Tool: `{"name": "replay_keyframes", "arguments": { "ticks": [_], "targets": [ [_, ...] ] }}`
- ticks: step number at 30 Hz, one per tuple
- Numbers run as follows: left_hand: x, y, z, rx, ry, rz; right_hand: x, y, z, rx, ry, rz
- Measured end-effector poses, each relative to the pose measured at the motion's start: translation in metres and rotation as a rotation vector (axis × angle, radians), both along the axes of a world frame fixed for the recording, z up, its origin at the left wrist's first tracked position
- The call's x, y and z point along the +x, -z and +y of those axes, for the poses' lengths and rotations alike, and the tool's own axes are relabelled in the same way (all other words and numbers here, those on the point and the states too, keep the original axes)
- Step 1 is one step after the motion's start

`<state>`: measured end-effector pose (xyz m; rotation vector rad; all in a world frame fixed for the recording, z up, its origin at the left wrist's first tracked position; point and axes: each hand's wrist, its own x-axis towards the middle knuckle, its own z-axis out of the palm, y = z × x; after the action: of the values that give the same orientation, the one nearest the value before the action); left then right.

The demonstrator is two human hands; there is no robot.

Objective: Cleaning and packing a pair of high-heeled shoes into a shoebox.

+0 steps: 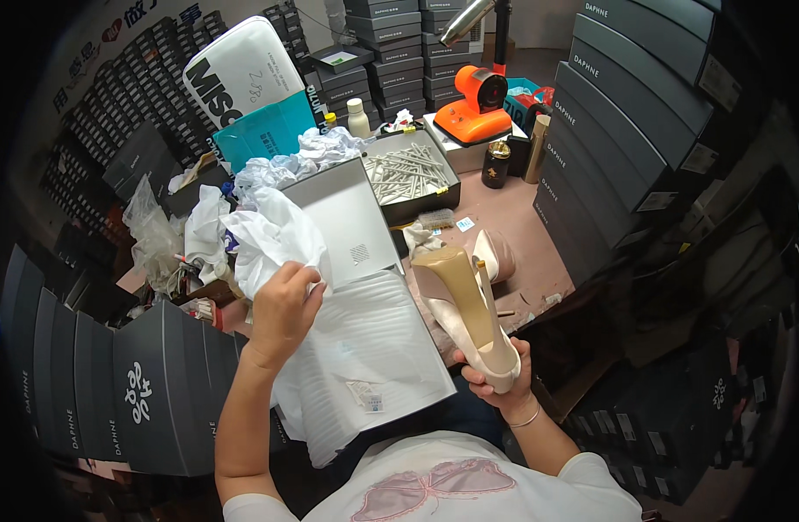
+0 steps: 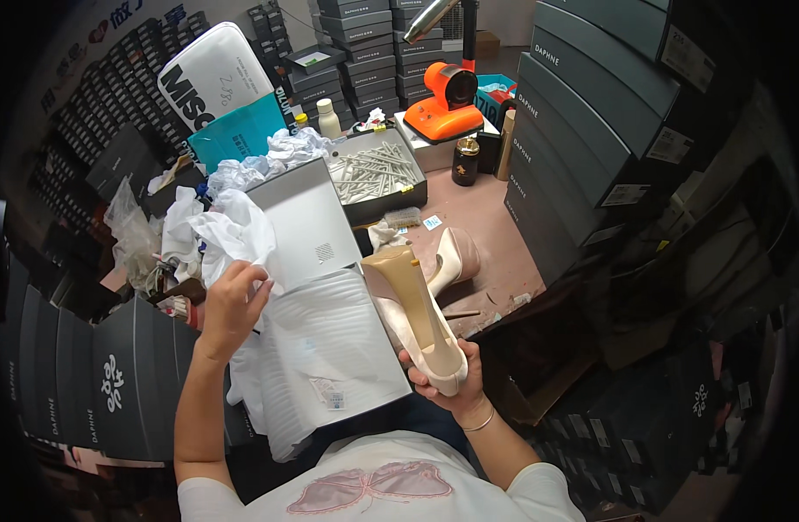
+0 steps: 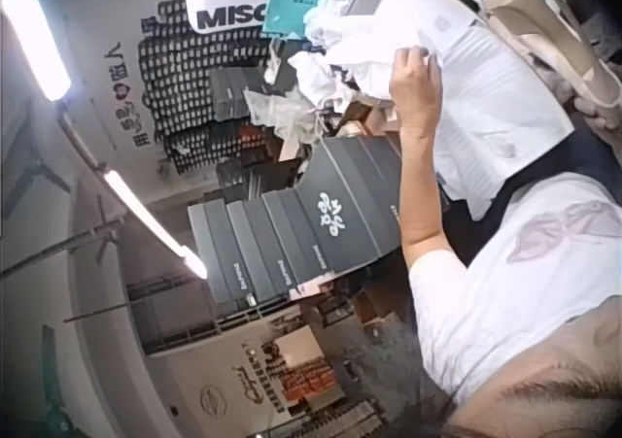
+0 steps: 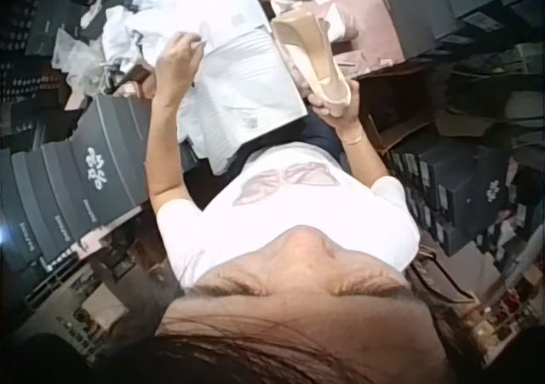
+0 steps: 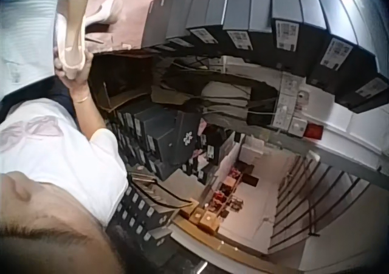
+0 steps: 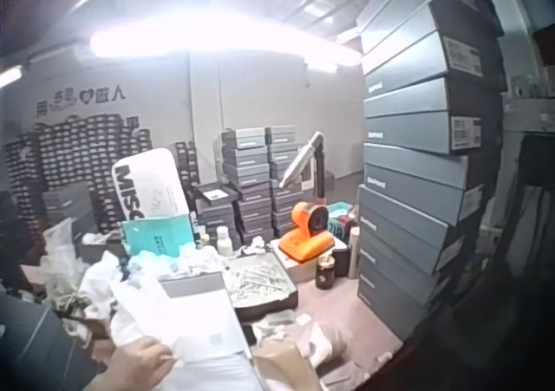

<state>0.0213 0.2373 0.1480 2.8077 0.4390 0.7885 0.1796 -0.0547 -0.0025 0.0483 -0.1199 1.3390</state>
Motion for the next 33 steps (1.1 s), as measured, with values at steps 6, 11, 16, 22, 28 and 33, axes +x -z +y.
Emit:
{"name": "replay_keyframes", "arguments": {
  "ticks": [6, 11, 16, 22, 28, 33],
  "targets": [
    [-0.021, 0.042, 0.009, -0.358, -0.031, -0.128, 0.008, -0.009, -0.006, -0.062, -0.103, -0.317],
    [-0.029, 0.031, 0.011, -0.413, -0.027, -0.152, 0.006, -0.066, -0.006, -0.114, -0.335, -0.899],
    [-0.062, 0.004, -0.015, -0.376, 0.036, -0.15, 0.011, -0.057, 0.051, -0.05, -0.422, -1.25],
    [-0.128, 0.007, -0.027, -0.16, -0.182, -0.006, 0.012, -0.037, 0.076, -0.402, -0.222, -1.374],
    [-0.136, 0.025, -0.025, -0.122, -0.185, 0.024, 0.024, -0.051, 0.07, -0.092, -0.591, -1.327],
    [-0.15, 0.004, -0.029, -0.15, 0.037, 0.107, 0.008, -0.079, 0.099, 0.046, -0.551, -1.456]
  ]
}}
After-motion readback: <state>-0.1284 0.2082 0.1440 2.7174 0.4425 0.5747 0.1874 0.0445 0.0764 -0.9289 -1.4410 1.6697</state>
